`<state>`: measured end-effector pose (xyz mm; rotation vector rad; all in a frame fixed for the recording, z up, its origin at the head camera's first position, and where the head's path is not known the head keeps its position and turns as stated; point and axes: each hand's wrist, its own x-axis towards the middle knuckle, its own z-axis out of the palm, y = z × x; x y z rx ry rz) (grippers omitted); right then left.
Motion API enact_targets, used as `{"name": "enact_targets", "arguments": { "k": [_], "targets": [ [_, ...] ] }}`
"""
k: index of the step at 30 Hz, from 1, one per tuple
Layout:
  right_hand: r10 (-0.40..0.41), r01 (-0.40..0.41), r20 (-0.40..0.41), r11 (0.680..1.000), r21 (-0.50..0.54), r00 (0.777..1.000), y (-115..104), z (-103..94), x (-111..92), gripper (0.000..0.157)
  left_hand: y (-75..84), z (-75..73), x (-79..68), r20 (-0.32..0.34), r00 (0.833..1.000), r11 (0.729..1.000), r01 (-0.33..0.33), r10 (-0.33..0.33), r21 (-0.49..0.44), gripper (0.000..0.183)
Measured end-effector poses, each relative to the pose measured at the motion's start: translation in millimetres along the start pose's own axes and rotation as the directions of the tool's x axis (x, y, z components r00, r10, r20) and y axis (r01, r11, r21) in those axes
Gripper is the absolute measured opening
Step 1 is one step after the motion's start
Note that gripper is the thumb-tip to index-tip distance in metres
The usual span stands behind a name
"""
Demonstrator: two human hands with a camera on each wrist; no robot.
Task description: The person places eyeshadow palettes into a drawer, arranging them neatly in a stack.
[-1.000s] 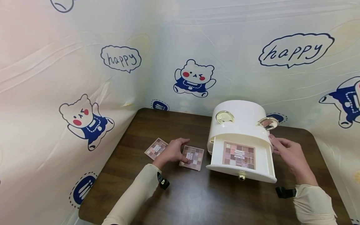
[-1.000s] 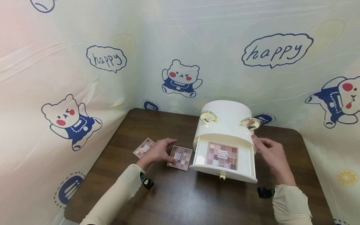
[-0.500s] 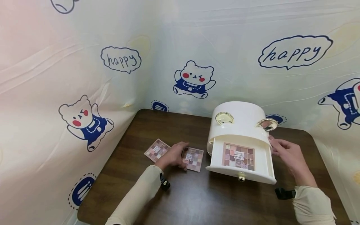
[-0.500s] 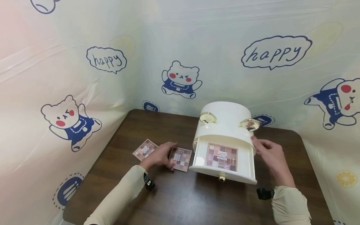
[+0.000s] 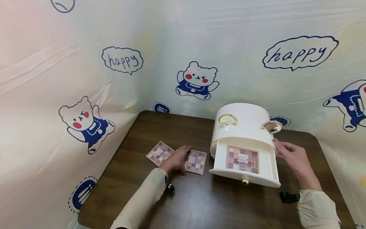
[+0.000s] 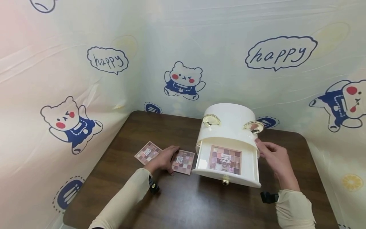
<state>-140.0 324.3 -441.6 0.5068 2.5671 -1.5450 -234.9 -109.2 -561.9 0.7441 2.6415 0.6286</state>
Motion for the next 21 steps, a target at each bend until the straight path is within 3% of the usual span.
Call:
{"name": "enact_targets", "arguments": {
  "k": [10,14,21],
  "targets": [
    [-0.001,0.001,-0.003,1.0,-0.014,1.0,2.6,0.6,1.7,0.09,-8.5,1.8,-3.9,-0.019,1.0,0.999,-0.004,0.004,-0.036,0.123],
    [-0.007,0.007,-0.007,1.0,-0.01,1.0,1.4,1.0,1.5,0.09,-14.9,4.3,-8.4,-0.068,0.998,0.99,-0.015,0.005,-0.142,0.118],
    [-0.005,0.005,-0.003,1.0,0.002,1.0,0.8,1.1,-0.4,0.091,-18.6,-1.3,-21.2,-0.122,0.992,0.939,-0.028,-0.015,-0.343,0.115]
  ]
}}
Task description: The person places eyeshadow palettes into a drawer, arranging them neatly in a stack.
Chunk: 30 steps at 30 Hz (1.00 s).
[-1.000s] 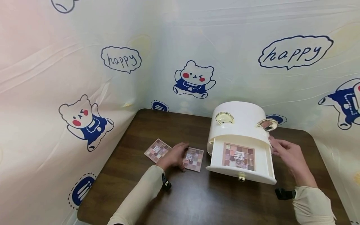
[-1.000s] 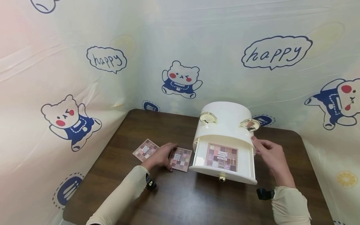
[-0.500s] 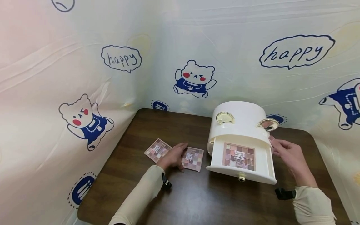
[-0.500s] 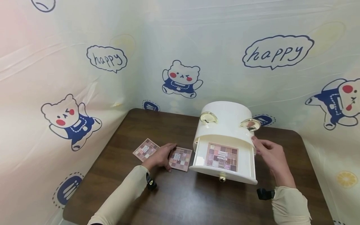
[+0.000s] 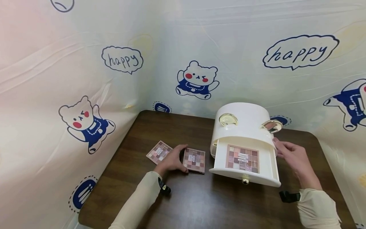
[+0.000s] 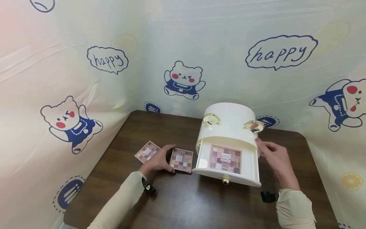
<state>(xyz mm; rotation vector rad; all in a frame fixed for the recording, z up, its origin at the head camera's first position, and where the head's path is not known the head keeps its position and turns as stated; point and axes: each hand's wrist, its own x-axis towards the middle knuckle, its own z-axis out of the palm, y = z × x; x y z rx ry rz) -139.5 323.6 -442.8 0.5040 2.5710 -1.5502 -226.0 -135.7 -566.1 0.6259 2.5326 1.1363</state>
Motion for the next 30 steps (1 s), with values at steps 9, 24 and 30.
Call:
{"name": "enact_targets", "arguments": {
  "k": [9,24,30],
  "targets": [
    [0.014,-0.014,0.002,1.0,0.0,1.0,-1.0,-0.6,1.7,0.093,11.3,-17.6,-13.9,-0.07,0.997,0.99,-0.002,-0.008,-0.142,0.117],
    [0.018,-0.018,-0.009,1.0,-0.005,1.0,2.1,0.4,2.3,0.092,42.7,-55.3,-35.0,-0.173,0.983,0.963,-0.097,0.054,-0.25,0.117],
    [0.031,-0.031,0.003,1.0,0.0,1.0,1.8,-0.1,1.7,0.094,53.8,-61.4,-40.5,-0.203,0.974,0.949,-0.157,0.102,-0.274,0.116]
  ]
}}
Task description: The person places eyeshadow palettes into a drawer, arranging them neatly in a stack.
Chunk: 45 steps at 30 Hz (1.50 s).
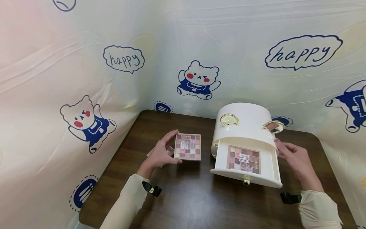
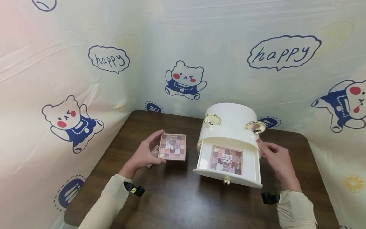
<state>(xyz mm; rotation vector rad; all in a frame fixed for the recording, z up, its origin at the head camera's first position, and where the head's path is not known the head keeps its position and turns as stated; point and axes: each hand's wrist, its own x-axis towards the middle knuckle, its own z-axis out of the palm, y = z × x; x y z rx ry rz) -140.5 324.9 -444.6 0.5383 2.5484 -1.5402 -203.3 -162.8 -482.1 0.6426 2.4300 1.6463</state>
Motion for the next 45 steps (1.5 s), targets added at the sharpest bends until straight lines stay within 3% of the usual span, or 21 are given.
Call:
{"name": "enact_targets", "arguments": {
  "k": [9,19,30,45],
  "targets": [
    [-0.026,0.026,-0.016,1.0,-0.001,1.0,3.7,-0.4,1.6,0.087,12.4,1.7,1.7,-0.025,0.996,0.99,-0.089,0.087,-0.11,0.109],
    [-0.033,0.033,-0.018,0.999,-0.001,0.999,3.7,-0.2,1.1,0.087,34.0,1.9,1.9,-0.012,0.979,0.95,-0.201,0.204,-0.24,0.102],
    [-0.045,0.045,-0.023,0.999,-0.013,0.999,4.2,-0.1,1.8,0.087,51.9,15.3,6.8,0.049,0.964,0.904,-0.227,0.262,-0.363,0.103],
    [-0.033,0.033,-0.021,0.999,-0.005,0.999,4.2,0.9,1.9,0.087,76.0,40.4,11.8,0.071,0.948,0.886,-0.261,0.31,-0.383,0.097]
  ]
}}
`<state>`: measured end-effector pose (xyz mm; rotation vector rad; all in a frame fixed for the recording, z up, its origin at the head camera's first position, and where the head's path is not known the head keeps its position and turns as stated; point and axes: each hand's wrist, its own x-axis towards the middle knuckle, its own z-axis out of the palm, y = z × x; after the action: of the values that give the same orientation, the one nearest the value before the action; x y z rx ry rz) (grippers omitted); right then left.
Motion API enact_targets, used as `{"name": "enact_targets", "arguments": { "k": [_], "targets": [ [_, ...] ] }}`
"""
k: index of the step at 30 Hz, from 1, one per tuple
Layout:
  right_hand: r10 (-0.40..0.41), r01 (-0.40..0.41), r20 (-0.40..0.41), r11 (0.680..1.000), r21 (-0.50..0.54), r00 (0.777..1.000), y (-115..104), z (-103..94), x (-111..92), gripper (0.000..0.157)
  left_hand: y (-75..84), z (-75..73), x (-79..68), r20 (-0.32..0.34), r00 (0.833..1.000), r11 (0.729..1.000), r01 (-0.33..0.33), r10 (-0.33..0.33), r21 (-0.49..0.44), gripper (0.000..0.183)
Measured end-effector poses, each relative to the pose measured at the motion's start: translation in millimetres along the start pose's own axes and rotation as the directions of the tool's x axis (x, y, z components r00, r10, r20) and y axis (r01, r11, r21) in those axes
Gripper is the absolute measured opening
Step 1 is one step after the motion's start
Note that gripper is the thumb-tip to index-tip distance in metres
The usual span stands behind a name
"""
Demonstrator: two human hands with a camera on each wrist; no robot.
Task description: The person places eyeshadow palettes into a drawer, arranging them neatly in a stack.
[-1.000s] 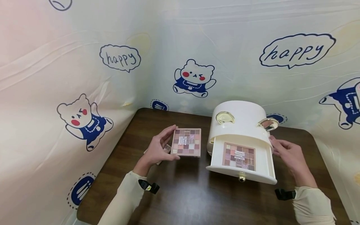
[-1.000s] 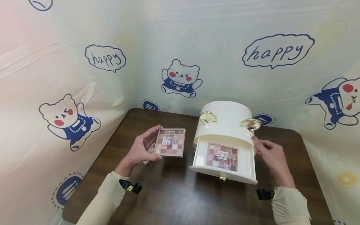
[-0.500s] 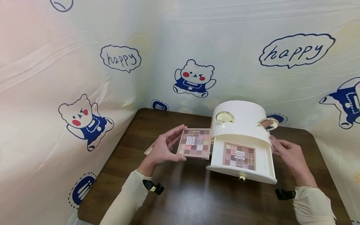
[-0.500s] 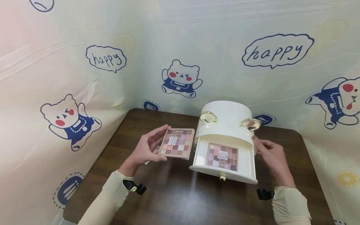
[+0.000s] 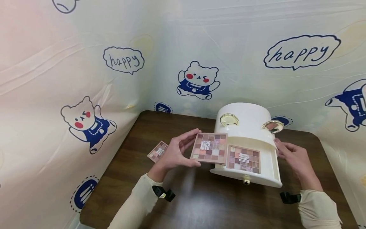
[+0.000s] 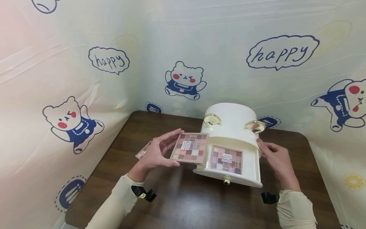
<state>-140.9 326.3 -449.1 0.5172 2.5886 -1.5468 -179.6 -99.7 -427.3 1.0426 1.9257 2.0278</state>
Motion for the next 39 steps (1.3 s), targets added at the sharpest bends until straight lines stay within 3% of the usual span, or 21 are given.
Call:
{"name": "enact_targets", "arguments": {
  "k": [8,14,23,34,39],
  "targets": [
    [-0.012,0.012,-0.003,1.0,0.011,1.0,-1.2,2.4,1.1,0.085,3.7,17.8,6.3,0.02,0.999,0.999,0.03,-0.031,0.023,0.098],
    [-0.005,0.005,-0.006,1.0,0.026,1.0,-1.2,2.5,0.9,0.086,5.6,30.2,14.2,0.04,0.993,0.994,0.107,-0.109,0.038,0.094],
    [-0.022,0.022,-0.009,1.0,0.008,1.0,-0.7,2.2,1.4,0.084,10.6,46.0,25.3,0.056,0.978,0.978,0.196,-0.201,0.075,0.091],
    [-0.017,0.017,-0.014,1.0,0.011,1.0,0.5,1.4,0.9,0.085,16.2,70.9,36.5,0.06,0.947,0.948,0.317,-0.317,-0.001,0.087],
    [-0.003,0.003,-0.016,1.0,0.022,1.0,1.3,1.4,0.2,0.086,13.1,80.7,43.3,0.068,0.935,0.938,0.347,-0.348,0.028,0.085]
  ]
}}
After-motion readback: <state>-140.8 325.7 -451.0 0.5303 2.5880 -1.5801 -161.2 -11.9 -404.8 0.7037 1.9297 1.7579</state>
